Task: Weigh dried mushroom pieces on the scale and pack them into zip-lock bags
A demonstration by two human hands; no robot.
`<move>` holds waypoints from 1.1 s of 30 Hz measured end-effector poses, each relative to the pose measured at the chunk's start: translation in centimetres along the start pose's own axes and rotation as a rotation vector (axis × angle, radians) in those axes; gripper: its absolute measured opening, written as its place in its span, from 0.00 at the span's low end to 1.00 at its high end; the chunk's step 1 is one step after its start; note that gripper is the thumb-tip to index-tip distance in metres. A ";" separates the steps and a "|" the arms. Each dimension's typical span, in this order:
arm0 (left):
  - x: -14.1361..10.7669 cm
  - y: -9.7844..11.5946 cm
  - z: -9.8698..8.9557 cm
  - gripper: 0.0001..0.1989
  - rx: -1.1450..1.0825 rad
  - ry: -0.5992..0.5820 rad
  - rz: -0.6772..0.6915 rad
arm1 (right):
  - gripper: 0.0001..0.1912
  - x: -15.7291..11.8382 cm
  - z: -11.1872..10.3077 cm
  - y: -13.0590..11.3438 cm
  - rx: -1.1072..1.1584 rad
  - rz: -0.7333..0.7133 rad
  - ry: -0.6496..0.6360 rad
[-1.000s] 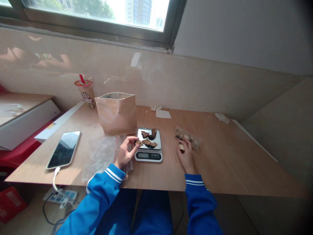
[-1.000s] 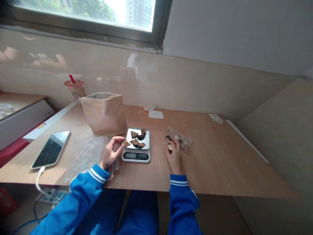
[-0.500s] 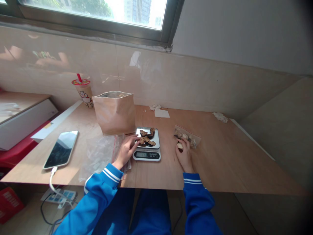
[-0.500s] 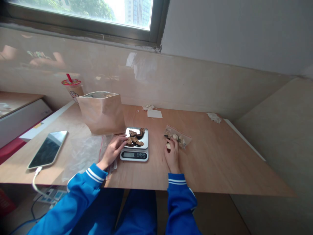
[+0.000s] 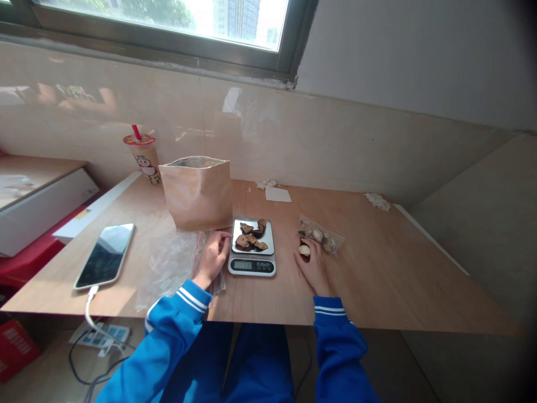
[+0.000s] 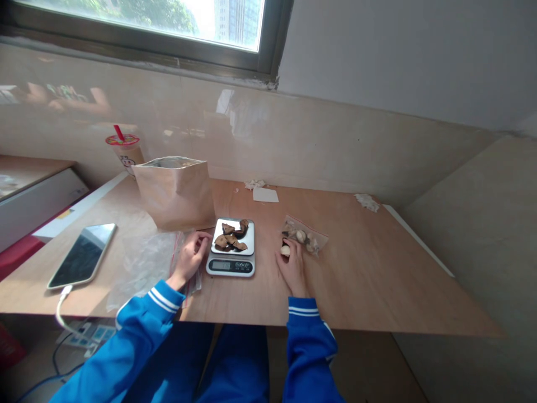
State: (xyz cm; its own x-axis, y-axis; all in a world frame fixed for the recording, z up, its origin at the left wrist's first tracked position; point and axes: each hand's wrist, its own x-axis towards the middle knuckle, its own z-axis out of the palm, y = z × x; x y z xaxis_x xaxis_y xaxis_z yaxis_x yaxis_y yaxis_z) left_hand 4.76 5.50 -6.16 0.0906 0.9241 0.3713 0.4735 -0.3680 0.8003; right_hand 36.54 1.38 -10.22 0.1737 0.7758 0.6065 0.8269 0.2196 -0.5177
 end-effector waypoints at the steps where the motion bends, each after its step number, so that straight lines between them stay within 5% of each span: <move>1: 0.0 0.0 0.0 0.11 -0.001 0.008 -0.003 | 0.20 0.0 0.0 -0.1 -0.005 -0.001 0.012; 13: 0.0 -0.1 -0.1 0.10 0.016 0.003 0.015 | 0.23 0.0 -0.2 -0.7 0.059 0.138 0.049; 20: -0.3 0.5 -0.4 0.10 0.004 0.021 0.016 | 0.14 0.4 -0.2 -1.2 0.018 0.042 -0.027; 27: -1.9 2.7 -2.9 0.08 0.106 0.308 0.346 | 0.13 0.3 0.0 -0.5 -0.067 0.029 -0.004; 30: -2.3 4.6 -5.3 0.09 0.212 0.386 0.143 | 0.14 0.2 -0.1 -0.4 -0.118 0.027 0.015; 33: -2.6 4.2 -7.8 0.13 0.299 0.311 -0.168 | 0.13 0.2 -0.3 -0.3 -0.122 0.029 0.051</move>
State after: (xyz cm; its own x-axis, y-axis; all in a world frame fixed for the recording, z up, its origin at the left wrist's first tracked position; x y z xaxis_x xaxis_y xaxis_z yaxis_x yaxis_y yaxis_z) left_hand -0.30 0.76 -0.08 -0.2547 0.8766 0.4083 0.6949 -0.1278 0.7077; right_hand 36.47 1.29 -9.70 0.2231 0.7490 0.6239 0.8796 0.1212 -0.4600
